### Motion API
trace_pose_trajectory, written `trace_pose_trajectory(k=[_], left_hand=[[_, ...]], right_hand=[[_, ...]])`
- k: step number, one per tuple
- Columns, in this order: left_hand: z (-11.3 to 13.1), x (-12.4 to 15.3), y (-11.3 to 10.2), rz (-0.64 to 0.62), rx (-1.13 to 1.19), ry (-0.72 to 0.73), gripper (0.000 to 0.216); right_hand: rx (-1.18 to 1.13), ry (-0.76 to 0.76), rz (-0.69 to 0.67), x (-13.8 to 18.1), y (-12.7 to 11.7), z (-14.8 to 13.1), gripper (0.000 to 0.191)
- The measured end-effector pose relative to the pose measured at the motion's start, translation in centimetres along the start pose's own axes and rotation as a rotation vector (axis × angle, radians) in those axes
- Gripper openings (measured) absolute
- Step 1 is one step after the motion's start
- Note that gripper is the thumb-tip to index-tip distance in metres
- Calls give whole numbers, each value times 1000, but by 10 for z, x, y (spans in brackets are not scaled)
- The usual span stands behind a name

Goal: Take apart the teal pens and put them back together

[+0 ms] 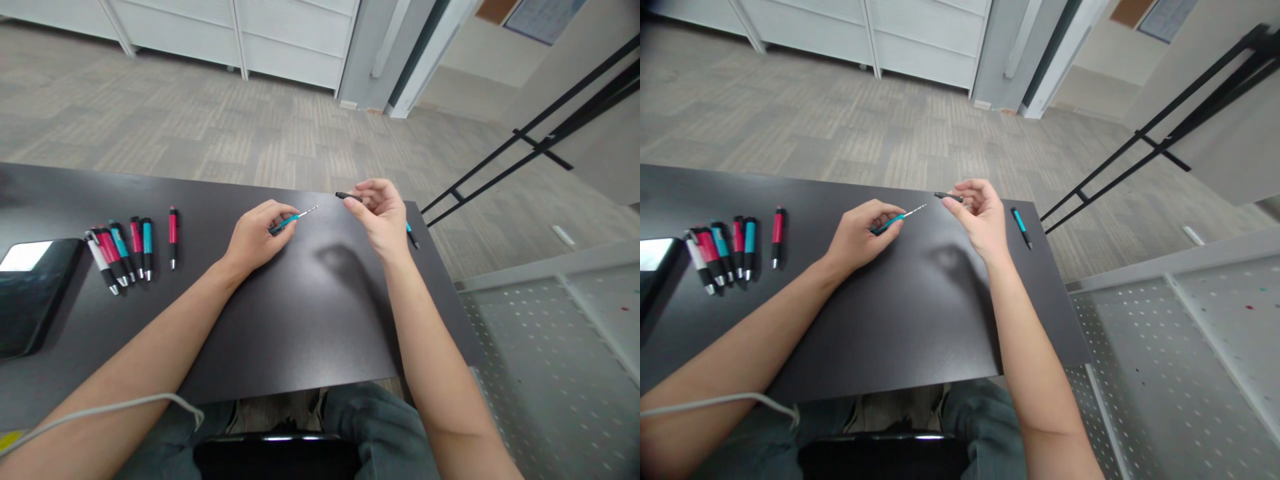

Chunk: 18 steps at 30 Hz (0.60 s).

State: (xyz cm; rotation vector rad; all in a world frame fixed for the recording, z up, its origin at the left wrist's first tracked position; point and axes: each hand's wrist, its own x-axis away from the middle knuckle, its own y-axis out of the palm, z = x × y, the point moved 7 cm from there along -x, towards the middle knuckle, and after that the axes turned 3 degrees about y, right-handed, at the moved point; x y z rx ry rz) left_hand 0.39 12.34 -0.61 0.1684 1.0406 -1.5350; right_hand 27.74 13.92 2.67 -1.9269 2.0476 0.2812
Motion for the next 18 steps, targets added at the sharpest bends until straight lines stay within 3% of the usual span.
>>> trace_pose_trajectory(k=[6, 18], left_hand=[[5, 0, 2, -32, -14, 34, 16], [11, 0, 3, -62, -32, 76, 20]], right_hand=[[62, -4, -54, -7, -12, 1, 62], [165, 0, -160, -4, -7, 12, 56]])
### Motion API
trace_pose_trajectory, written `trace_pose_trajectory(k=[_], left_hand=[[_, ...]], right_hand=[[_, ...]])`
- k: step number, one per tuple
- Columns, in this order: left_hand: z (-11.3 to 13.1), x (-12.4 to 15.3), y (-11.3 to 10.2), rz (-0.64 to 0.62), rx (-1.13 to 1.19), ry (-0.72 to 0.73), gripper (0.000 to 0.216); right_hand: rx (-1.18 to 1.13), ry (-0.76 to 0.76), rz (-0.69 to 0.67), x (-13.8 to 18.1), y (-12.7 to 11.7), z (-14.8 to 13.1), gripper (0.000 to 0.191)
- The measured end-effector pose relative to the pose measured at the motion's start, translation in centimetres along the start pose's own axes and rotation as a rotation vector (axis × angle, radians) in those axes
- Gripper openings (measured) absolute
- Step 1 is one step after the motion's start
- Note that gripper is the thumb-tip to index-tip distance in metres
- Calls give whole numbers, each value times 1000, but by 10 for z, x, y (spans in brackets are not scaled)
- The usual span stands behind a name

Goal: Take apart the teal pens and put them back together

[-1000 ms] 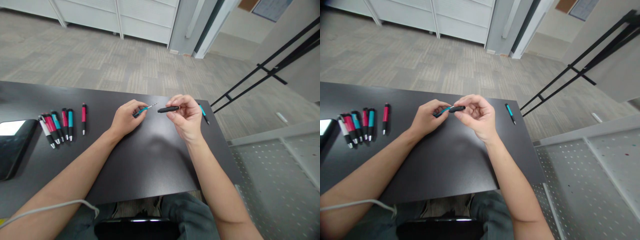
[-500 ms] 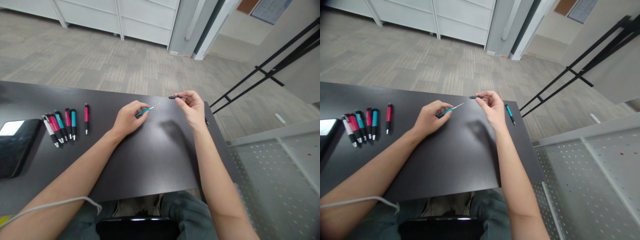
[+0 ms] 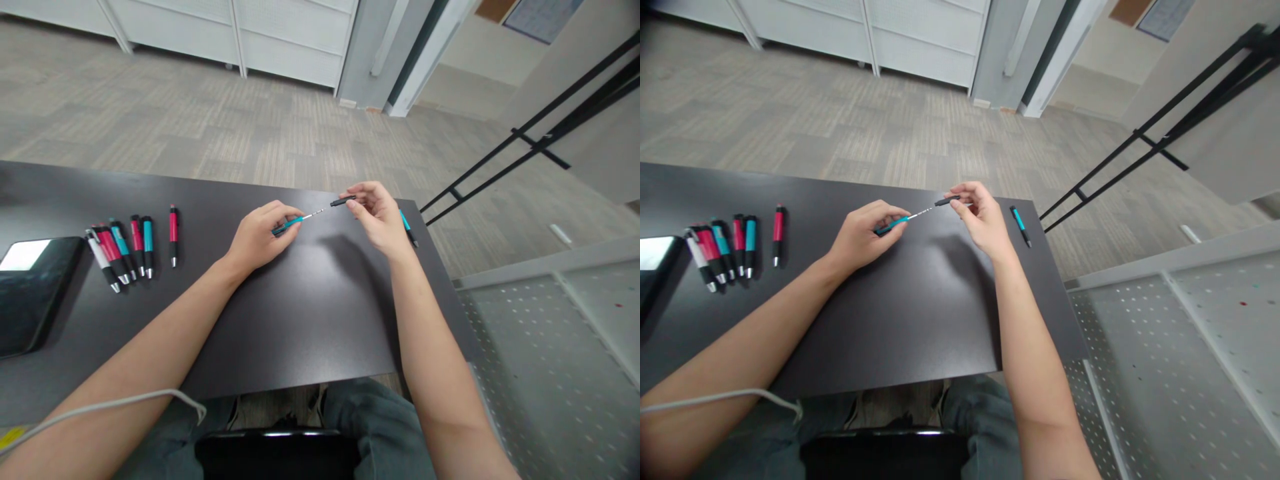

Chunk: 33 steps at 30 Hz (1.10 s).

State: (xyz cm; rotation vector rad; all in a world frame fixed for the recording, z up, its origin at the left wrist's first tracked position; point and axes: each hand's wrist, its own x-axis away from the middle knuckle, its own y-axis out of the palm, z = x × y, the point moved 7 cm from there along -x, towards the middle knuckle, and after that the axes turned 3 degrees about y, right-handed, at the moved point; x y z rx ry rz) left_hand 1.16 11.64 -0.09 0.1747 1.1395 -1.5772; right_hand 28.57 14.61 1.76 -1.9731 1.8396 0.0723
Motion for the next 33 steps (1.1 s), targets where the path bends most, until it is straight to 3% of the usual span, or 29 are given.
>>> trace_pose_trajectory(k=[18, 25, 30, 33], left_hand=[[1, -2, 2, -36, 6, -38, 21], [2, -2, 1, -2, 32, -22, 20], [1, -2, 1, -7, 13, -24, 21], [0, -2, 1, -6, 9, -43, 21]], right_hand=[[-19, 78, -66, 4, 13, -1, 56], [-28, 58, -8, 2, 6, -8, 57], [-32, 47, -42, 2, 6, -7, 55], [-37, 35, 14, 1, -5, -9, 56]])
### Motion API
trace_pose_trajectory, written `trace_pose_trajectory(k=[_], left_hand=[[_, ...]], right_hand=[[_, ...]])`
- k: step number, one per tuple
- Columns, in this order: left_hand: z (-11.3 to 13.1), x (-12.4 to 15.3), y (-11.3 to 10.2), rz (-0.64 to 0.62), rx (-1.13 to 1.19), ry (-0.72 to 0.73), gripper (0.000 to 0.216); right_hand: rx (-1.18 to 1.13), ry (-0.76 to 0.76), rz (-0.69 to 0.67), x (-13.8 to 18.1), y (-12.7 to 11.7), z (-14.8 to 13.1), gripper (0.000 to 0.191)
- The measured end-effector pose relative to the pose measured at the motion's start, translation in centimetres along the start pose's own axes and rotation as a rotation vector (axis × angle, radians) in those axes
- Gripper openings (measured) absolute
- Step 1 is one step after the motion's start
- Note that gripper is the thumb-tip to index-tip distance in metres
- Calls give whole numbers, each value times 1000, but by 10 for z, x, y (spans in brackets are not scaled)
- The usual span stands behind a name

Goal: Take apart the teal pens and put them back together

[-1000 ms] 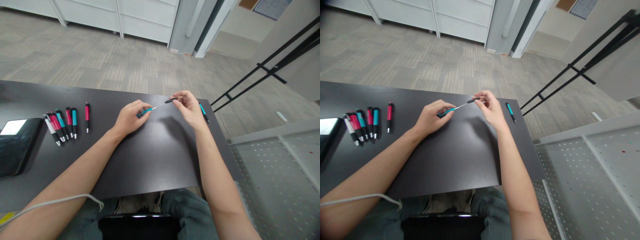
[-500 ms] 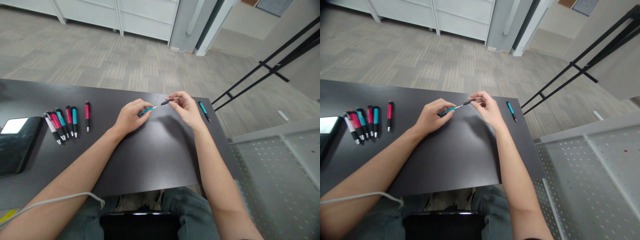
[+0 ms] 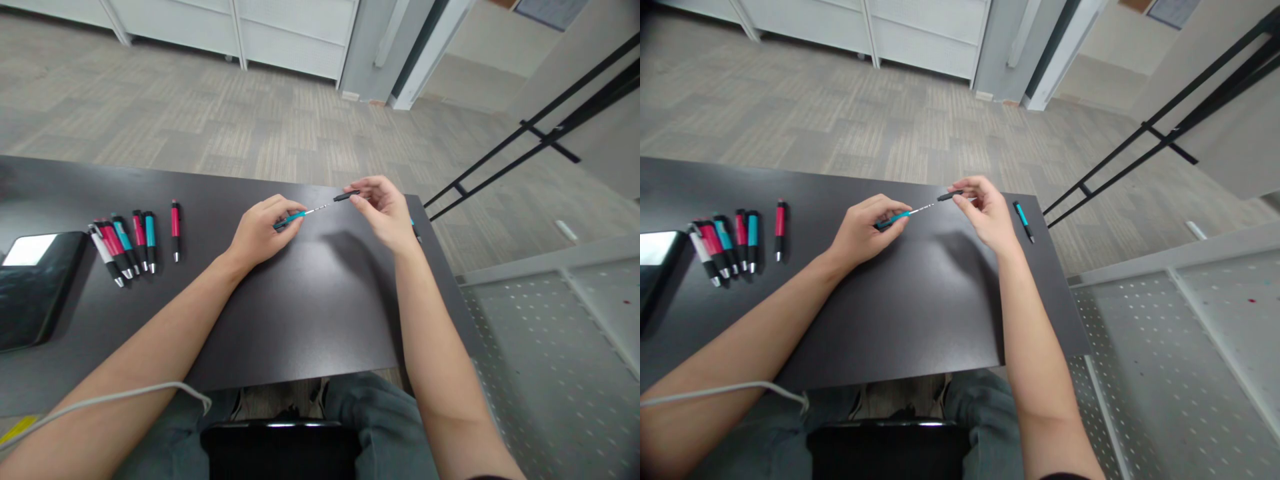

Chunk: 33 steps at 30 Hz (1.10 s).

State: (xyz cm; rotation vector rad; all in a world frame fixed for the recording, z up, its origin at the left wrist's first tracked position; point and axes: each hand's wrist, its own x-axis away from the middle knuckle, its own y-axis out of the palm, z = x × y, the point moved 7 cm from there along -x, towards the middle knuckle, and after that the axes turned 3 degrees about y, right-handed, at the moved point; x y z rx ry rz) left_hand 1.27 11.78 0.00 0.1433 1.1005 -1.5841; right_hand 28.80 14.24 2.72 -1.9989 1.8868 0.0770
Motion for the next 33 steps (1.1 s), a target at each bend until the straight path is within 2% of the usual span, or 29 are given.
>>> trace_pose_trajectory(k=[5, 20, 24, 29, 33], left_hand=[[1, 0, 0, -6, 10, -3, 20], [7, -2, 0, -15, 10, 21, 21], [2, -1, 3, -51, 17, -29, 21], [-8, 1, 4, -35, 57, -103, 36], [-8, 1, 5, -43, 46, -85, 26]], right_hand=[[-19, -2, 51, -1, -11, -3, 59], [-29, 58, -93, 5, 19, 2, 57], [-35, 81, -128, 6, 27, 5, 59], [-53, 94, -149, 8, 36, 5, 58], [-56, 90, -147, 9, 38, 5, 57]])
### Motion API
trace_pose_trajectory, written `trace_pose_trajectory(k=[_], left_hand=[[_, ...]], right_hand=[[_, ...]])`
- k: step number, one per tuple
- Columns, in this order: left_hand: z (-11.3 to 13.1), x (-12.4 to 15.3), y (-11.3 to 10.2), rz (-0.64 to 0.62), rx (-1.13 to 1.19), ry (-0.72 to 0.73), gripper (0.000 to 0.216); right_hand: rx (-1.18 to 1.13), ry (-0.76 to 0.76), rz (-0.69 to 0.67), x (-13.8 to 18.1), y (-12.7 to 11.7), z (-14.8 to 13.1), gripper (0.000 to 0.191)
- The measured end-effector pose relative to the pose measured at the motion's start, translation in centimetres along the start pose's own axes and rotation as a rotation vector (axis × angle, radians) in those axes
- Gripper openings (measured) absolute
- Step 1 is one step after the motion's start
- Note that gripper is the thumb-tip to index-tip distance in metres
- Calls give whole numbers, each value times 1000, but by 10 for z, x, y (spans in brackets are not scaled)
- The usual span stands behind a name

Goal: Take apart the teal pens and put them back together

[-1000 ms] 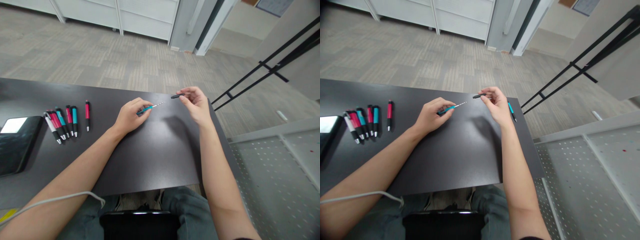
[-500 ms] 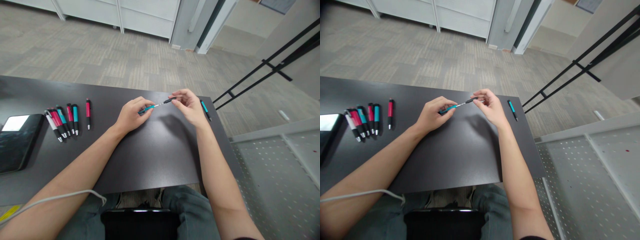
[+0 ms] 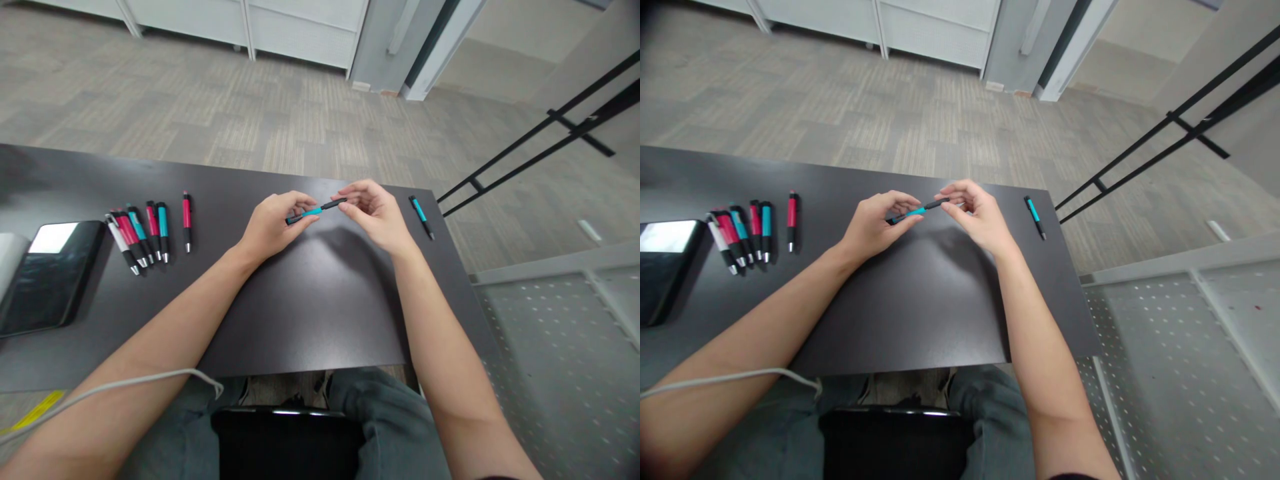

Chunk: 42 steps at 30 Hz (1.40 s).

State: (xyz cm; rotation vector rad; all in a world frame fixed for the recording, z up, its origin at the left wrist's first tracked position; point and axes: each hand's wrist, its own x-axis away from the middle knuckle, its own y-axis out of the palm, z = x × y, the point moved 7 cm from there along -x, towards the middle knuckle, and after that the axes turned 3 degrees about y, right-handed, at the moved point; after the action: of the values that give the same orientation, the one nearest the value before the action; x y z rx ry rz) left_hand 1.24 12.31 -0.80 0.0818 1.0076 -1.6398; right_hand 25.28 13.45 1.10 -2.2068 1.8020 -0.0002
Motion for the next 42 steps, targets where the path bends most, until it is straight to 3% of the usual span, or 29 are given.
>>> trace_pose_trajectory(k=[13, 20, 26, 36, 42], left_hand=[[4, -1, -2, -30, -65, 47, 19], [-1, 0, -1, 15, -54, 57, 31], [2, 0, 0, -9, -53, 104, 30], [0, 0, 0, 9, -56, 87, 31], [8, 1, -1, 31, -35, 128, 26]], right_hand=[[163, 4, 0, 2, 4, 2, 62], [320, -24, -63, 4, 7, -6, 72], [479, -55, -111, 6, 11, -11, 76], [477, -122, -129, 5, 11, -13, 70], [296, -125, -83, 5, 13, -9, 69]])
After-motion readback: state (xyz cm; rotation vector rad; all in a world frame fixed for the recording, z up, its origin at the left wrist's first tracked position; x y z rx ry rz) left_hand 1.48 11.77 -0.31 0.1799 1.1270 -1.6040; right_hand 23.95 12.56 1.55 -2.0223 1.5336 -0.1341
